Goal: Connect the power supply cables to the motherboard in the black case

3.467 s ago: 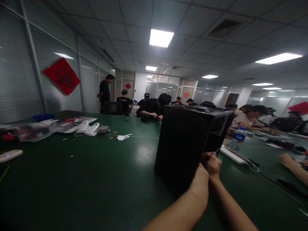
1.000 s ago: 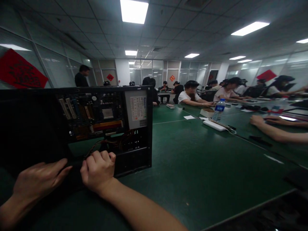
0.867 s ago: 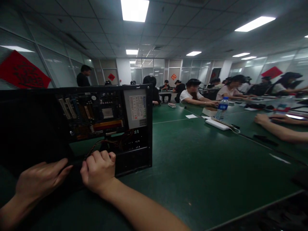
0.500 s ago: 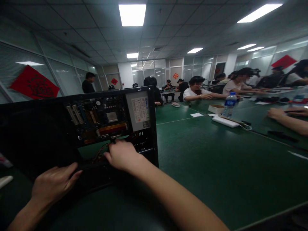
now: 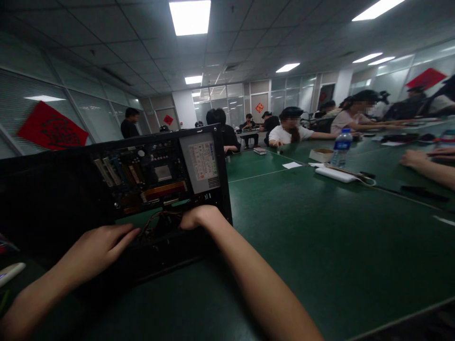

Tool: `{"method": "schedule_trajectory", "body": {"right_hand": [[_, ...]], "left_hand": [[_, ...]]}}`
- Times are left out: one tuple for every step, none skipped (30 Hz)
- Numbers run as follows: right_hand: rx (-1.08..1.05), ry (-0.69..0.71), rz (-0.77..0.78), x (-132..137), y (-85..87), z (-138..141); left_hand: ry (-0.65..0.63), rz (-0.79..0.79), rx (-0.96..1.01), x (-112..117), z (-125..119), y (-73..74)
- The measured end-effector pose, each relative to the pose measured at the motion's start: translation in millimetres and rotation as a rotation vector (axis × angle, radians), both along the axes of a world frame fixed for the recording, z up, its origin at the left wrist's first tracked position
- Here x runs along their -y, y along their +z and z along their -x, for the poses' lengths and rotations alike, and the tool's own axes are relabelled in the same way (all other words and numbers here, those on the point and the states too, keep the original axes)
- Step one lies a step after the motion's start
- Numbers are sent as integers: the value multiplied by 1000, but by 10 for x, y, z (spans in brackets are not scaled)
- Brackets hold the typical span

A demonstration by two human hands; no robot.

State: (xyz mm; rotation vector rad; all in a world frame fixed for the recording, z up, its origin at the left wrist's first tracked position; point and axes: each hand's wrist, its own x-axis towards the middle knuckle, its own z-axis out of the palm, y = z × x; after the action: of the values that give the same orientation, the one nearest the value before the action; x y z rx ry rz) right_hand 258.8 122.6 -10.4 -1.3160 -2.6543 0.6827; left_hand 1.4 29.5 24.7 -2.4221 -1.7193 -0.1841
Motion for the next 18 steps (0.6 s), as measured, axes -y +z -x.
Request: {"method": "schedule_trajectory", "body": {"right_hand": [[-3,18,57,-12,-9,-5],[-6,32,116,-24,-17,-7],[-11,41,155,-36,-25,-7],[-20,48,166,-48,-30,-6],[-32,57,149,-60,-32,-3],[-49,77,109,-70,-28,0],[-75,103,64,-77,-19,4],[-112,123,19,-81,-3,10],[-155,130,-20,-80,21,19],[-205,118,-43,-74,51,31],[-269,82,-62,-61,88,48],[-347,37,-73,-42,130,69],[-432,-1,-74,-17,176,95],[-523,-24,-73,13,225,122],[-614,-30,-72,46,273,148],[-698,-21,-71,81,321,170],[-766,-4,-68,118,366,186],[-819,7,-58,154,407,194]], "left_hand": [[-28,57,-2,-47,-88,97],[-69,130,8,-94,-173,191],[-98,206,15,-139,-256,280],[-120,259,26,-179,-334,359],[-144,287,43,-214,-406,427],[-165,288,64,-243,-470,479],[-184,266,88,-268,-522,514],[-203,233,112,-289,-560,532],[-216,200,130,-310,-578,534],[-219,179,136,-330,-576,522],[-214,167,132,-351,-552,501],[-205,158,124,-371,-508,476],[-195,153,113,-386,-447,453],[-186,147,106,-393,-374,437],[-181,144,107,-387,-299,435],[-183,146,114,-364,-227,448],[-192,160,125,-324,-167,479],[-205,189,138,-268,-125,525]]}}
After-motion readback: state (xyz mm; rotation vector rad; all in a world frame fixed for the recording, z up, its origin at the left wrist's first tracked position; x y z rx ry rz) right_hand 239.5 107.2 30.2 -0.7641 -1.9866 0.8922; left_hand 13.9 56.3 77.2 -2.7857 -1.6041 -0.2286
